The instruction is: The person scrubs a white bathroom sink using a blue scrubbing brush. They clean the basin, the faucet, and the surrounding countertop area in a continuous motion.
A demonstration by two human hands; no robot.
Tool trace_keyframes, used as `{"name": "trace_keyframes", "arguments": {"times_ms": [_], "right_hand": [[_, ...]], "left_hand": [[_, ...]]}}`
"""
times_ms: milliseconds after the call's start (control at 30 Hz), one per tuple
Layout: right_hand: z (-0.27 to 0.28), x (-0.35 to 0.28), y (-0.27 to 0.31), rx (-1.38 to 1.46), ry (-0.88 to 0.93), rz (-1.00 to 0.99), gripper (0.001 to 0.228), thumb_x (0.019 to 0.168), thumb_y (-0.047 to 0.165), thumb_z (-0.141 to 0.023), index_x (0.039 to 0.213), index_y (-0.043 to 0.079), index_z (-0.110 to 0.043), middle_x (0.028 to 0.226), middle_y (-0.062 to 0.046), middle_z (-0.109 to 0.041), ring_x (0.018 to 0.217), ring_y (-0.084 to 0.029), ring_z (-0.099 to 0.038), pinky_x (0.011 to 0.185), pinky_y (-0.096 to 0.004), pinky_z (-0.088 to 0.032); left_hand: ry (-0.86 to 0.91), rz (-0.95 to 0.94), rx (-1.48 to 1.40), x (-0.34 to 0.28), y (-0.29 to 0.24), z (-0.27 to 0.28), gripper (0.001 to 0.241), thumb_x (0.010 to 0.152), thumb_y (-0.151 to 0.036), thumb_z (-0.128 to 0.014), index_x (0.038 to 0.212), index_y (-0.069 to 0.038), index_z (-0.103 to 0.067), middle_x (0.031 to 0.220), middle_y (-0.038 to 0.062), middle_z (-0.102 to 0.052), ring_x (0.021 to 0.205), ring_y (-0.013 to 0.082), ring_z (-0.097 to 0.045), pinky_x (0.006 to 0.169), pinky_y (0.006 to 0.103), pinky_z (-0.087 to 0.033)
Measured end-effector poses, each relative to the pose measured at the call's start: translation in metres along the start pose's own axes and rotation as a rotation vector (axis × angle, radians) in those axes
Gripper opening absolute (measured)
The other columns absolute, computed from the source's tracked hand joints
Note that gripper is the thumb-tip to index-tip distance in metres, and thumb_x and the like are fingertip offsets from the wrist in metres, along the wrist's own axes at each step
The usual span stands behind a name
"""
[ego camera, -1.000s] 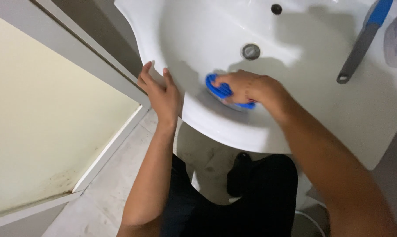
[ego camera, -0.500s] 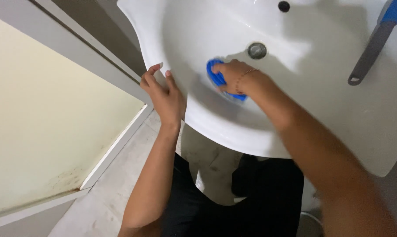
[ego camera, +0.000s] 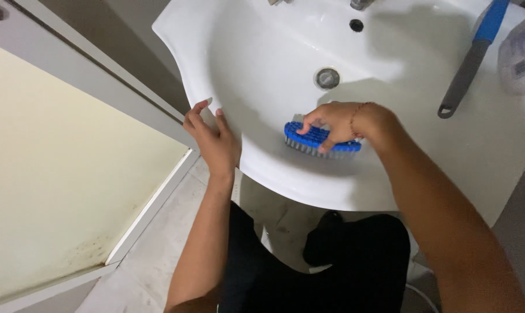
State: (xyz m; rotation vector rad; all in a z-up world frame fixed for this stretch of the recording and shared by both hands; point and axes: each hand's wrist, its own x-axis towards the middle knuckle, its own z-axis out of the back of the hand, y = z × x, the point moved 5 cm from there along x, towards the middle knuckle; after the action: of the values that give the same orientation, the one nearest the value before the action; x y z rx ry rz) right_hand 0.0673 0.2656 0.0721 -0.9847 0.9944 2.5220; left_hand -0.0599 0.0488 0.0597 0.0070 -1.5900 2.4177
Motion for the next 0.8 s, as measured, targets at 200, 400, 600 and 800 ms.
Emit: {"name": "trace_keyframes", "arguments": {"times_ms": [200,400,600,800], "right_hand": [[-0.020,0.072,0.000,-0.238,-0.269,-0.064,0.059,0.086,0.044,-0.081,0.141,0.037,-0.058,0.138,-0.019,-0.066,0.125,-0.038,-0.065,0.104,-0.048,-0.055],[-0.008,0.078,-0.002,-0.238,-0.243,-0.078,0.062,0.088,0.039,-0.080,0.142,0.038,-0.051,0.136,-0.021,-0.062,0.121,-0.044,-0.065,0.100,-0.053,-0.056],[0.010,0.029,-0.011,-0.074,0.071,-0.052,0.070,0.066,0.019,-0.098,0.129,0.015,-0.067,0.142,-0.023,-0.063,0.138,-0.041,-0.055,0.112,-0.055,-0.047],[-0.009,0.097,-0.015,-0.174,-0.300,-0.018,0.059,0.078,0.045,-0.083,0.132,0.034,-0.063,0.133,-0.009,-0.071,0.123,-0.035,-0.066,0.104,-0.051,-0.054]], "left_hand": [[-0.034,-0.028,-0.026,0.000,-0.003,0.001,0.024,0.107,-0.016,-0.054,0.129,-0.014,-0.045,0.139,0.025,-0.035,0.127,0.0543,-0.052,0.098,0.0610,-0.050],[0.001,-0.043,-0.023,0.001,0.004,-0.001,0.025,0.107,-0.013,-0.053,0.130,-0.014,-0.045,0.138,0.023,-0.033,0.132,0.0549,-0.046,0.104,0.0631,-0.044],[-0.023,-0.037,-0.077,0.003,-0.009,0.000,0.022,0.105,-0.008,-0.055,0.125,-0.012,-0.047,0.138,0.025,-0.032,0.135,0.0580,-0.041,0.110,0.0662,-0.033],[-0.032,-0.053,-0.106,0.001,-0.008,-0.001,0.018,0.104,-0.006,-0.056,0.121,-0.009,-0.050,0.138,0.026,-0.031,0.138,0.0588,-0.034,0.113,0.0686,-0.025]]}}
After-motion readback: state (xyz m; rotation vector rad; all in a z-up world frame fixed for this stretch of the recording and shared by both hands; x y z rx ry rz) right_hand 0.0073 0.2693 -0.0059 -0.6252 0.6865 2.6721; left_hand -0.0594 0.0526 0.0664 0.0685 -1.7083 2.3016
